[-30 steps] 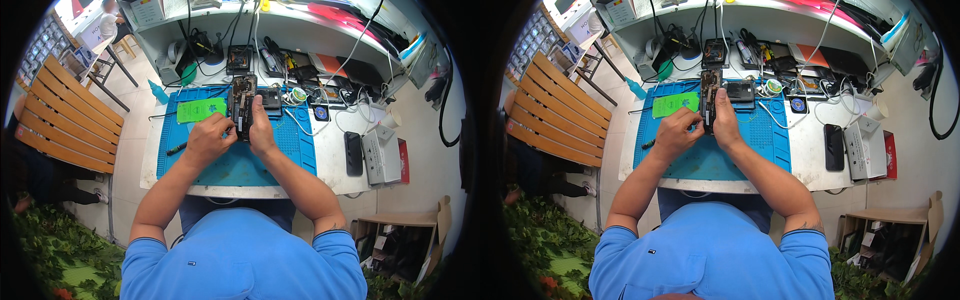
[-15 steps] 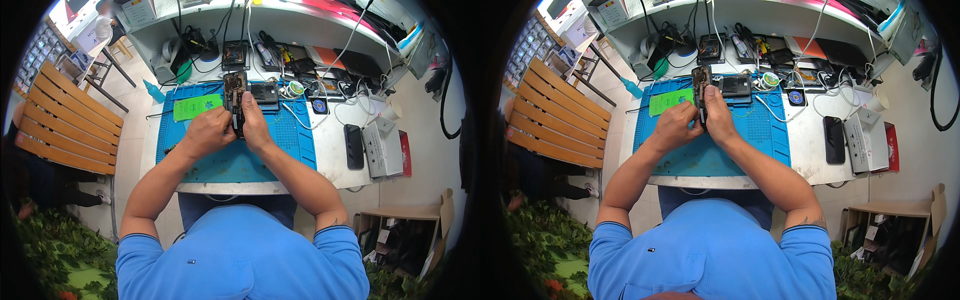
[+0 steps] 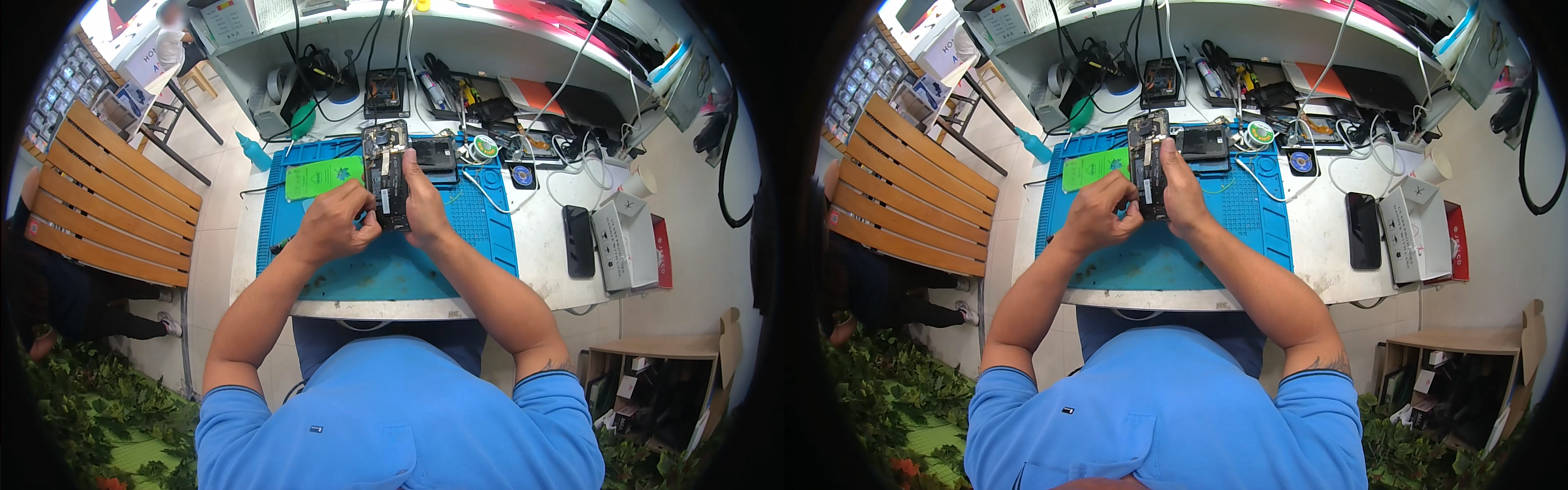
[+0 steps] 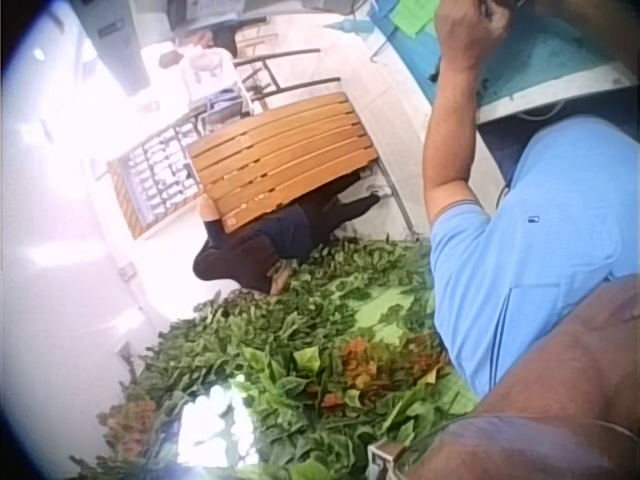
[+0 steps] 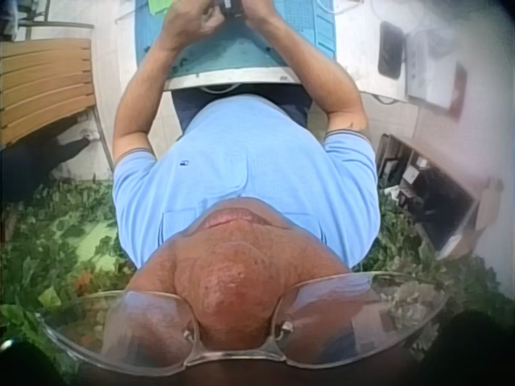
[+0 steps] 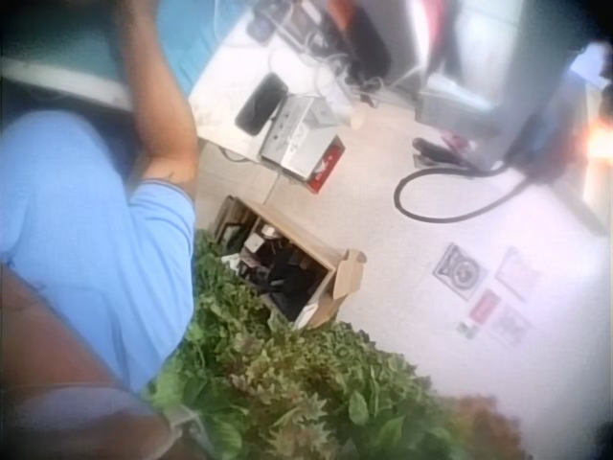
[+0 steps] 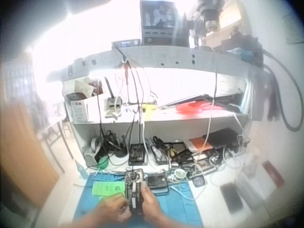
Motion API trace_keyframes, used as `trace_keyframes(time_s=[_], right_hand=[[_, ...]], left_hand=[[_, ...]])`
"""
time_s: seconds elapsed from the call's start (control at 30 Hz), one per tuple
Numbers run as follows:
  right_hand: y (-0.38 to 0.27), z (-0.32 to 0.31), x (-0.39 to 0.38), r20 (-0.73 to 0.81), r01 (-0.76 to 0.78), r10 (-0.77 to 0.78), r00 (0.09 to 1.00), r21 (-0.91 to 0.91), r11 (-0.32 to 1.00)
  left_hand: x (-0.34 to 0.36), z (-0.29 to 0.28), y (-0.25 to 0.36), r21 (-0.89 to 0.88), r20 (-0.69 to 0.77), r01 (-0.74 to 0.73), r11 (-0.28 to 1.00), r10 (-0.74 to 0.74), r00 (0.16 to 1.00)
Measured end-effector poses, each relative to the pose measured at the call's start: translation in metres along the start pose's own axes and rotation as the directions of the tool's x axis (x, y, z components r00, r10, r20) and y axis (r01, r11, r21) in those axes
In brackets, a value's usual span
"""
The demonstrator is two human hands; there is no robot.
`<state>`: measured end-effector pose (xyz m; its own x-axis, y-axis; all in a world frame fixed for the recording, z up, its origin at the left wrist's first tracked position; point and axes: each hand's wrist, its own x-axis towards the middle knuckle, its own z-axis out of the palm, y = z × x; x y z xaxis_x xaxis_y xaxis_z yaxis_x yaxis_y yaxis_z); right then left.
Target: The person disassembles a smartphone on a blue work mat, removing the back cover and battery. They then use a screwdriver to manipulate internal components and connectors, carefully handling the device's internal parts.
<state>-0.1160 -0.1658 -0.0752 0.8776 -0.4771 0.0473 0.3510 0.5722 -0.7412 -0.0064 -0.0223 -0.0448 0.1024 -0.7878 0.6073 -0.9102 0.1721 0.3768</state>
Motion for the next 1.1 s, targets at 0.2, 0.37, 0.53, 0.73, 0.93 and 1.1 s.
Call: trace_keyframes(time_s=[0.2,0.37,0.53,0.73,0.93,1.1], right_hand=[[-0.004,-0.002,-0.001,-0.031,-0.007,0.006,0.999,-0.027,1.0],[-0.002,0.001,0.001,0.0,0.022,-0.022,1.0,-0.028,0.999],[-0.003,-0.002,-0.002,0.028,0.066,-0.063,0.998,-0.087,0.994],[-0.01,0.005,-0.004,0.018,0.054,-0.053,0.998,-0.113,0.992],[-0.009,0.002,-0.003,0.006,-0.129,0.129,0.992,-0.054,0.99],[-0.01,0.005,-0.005,-0.026,-0.202,0.201,0.979,-0.026,0.979]], left_hand=[[-0.006,-0.007,0.009,-0.189,-0.075,0.175,0.966,-0.192,0.979],[-0.014,-0.002,0.004,-0.13,-0.056,0.17,0.977,-0.178,0.982],[-0.01,0.004,0.006,-0.116,-0.057,0.18,0.977,-0.188,0.981],[-0.002,-0.001,0.009,-0.021,0.036,0.156,0.987,-0.156,0.987],[-0.015,0.008,0.0,0.174,0.108,0.042,0.984,-0.062,0.992],[-0.022,0.01,-0.002,0.186,0.088,-0.002,0.983,-0.014,0.996]])
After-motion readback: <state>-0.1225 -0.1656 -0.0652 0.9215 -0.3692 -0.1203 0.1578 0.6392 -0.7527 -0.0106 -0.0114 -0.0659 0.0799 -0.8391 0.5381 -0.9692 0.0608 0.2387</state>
